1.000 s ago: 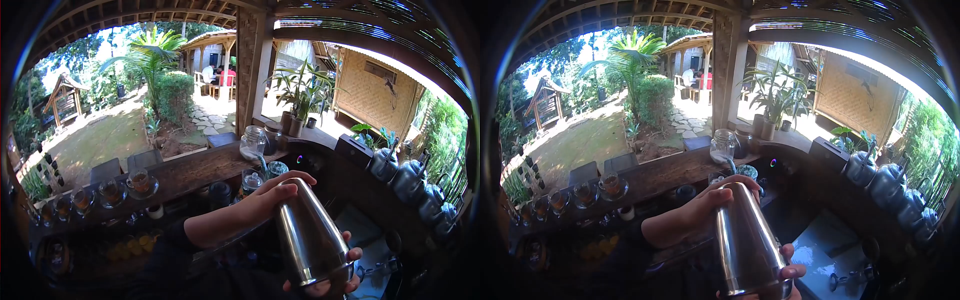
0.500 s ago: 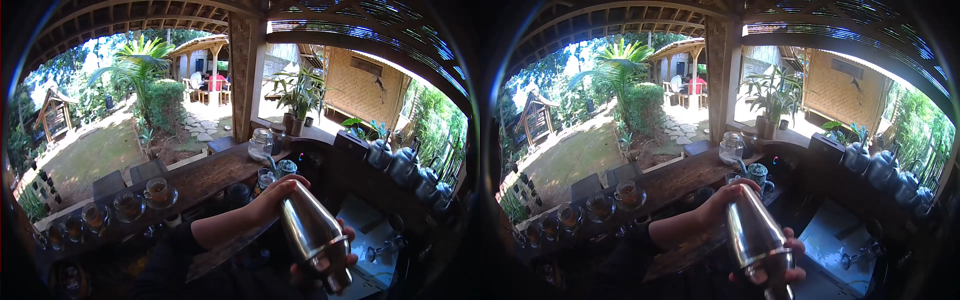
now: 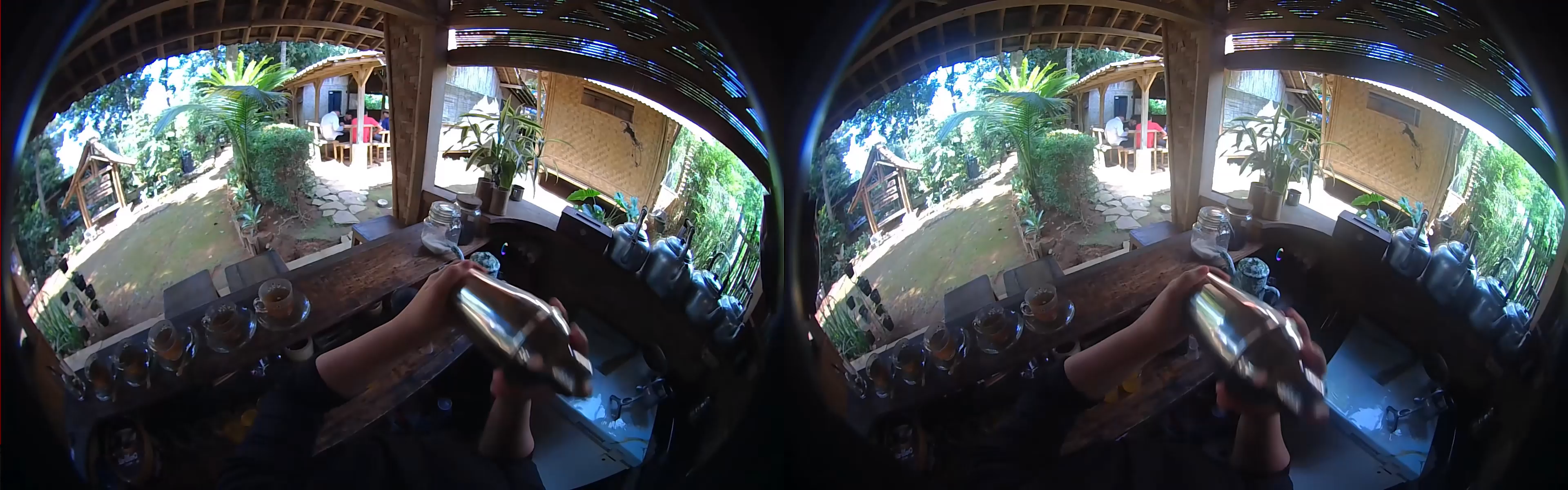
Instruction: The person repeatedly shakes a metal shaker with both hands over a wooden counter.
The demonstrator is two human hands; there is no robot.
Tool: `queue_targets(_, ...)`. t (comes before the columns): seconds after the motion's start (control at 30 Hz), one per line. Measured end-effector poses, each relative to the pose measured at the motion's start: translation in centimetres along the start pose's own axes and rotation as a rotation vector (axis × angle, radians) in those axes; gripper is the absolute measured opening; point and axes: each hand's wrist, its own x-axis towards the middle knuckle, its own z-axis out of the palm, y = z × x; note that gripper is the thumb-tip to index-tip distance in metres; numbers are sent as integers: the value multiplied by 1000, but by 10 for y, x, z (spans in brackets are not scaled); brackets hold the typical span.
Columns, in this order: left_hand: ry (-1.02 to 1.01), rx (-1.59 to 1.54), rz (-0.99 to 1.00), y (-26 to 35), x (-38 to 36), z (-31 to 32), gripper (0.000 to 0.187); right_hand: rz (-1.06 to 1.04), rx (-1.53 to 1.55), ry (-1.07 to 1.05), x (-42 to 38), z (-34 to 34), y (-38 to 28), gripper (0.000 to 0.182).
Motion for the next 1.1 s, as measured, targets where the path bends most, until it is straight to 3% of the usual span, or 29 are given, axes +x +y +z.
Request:
queue_targets(0.03, 159, 13, -71, -12, -3, -5, 48, 83, -285, -25, -4, -4, 11, 95)
queue_targets(0.1, 187, -93, -347, -34, -4, -27, 50, 461, -164, 25, -17, -10, 25, 96)
queue_targets(0.17, 158, -161, -300, -33, -12, -6, 48, 283, -116, -55, -8, -22, 4, 97)
queue_targets(0.2, 45, -65, -149, -25, -13, 4, 46, 40, 37, -89, 8, -22, -1, 94)
queue_targets(0.23, -38, 116, -50, -13, -16, 16, 54, 21, 116, -132, 21, -22, -28, 91)
queue_targets(0.27, -129, 198, 71, -4, -19, 28, 50, 53, 341, -56, 0, -37, -27, 91)
queue_targets(0.3, -227, 284, 191, 2, -19, 38, 46, 251, 374, -12, 2, -41, -63, 94)
queue_targets(0.33, -285, 261, 219, 3, -14, 44, 45, 116, 346, 8, -7, -47, -45, 92)
queue_targets(0.37, -296, 274, 212, -1, -3, 47, 45, -15, 314, 29, -19, -52, -23, 90)
queue_targets(0.43, 11, 40, 23, -25, 28, 38, 54, -85, 218, 28, 10, -42, 17, 91)
queue_targets(0.5, 40, -101, -326, -72, 73, -32, 53, 315, -196, -3, -6, -54, 49, 91)
queue_targets(0.6, 68, -34, -165, -74, 71, 4, 50, 195, -44, 7, -3, -69, 57, 92)
queue_targets(0.63, 31, 24, -64, -60, 66, 31, 49, 19, -27, -1, 8, -75, 46, 96)
queue_targets(0.67, -25, 13, -90, -42, 60, 52, 46, 289, 129, -87, 14, -86, 12, 91)
queue_targets(0.7, -187, 117, 24, -38, 63, 56, 47, -251, 331, -50, 24, -85, 30, 79)
queue_targets(0.77, -323, 171, 159, -26, 66, 81, 48, -128, 321, -19, -44, -111, 44, 69)
queue_targets(0.8, -223, 119, 110, -32, 76, 79, 49, -124, 525, -25, 12, -98, 41, 68)
queue_targets(0.87, 19, 33, 4, -56, 102, 63, 50, -6, 234, -63, 11, -109, 76, 83)
queue_targets(0.9, 133, 37, -15, -76, 116, 44, 49, -210, 110, -104, 18, -112, 107, 92)
queue_targets(0.97, 173, 24, -307, -89, 122, 14, 47, 448, 61, 35, -10, -112, 126, 93)
queue_targets(1.03, 234, 70, -298, -97, 127, 17, 47, 277, -20, -58, -9, -126, 130, 97)
queue_targets(1.1, 100, 14, -41, -79, 121, 57, 49, -88, 150, -42, 27, -125, 109, 98)
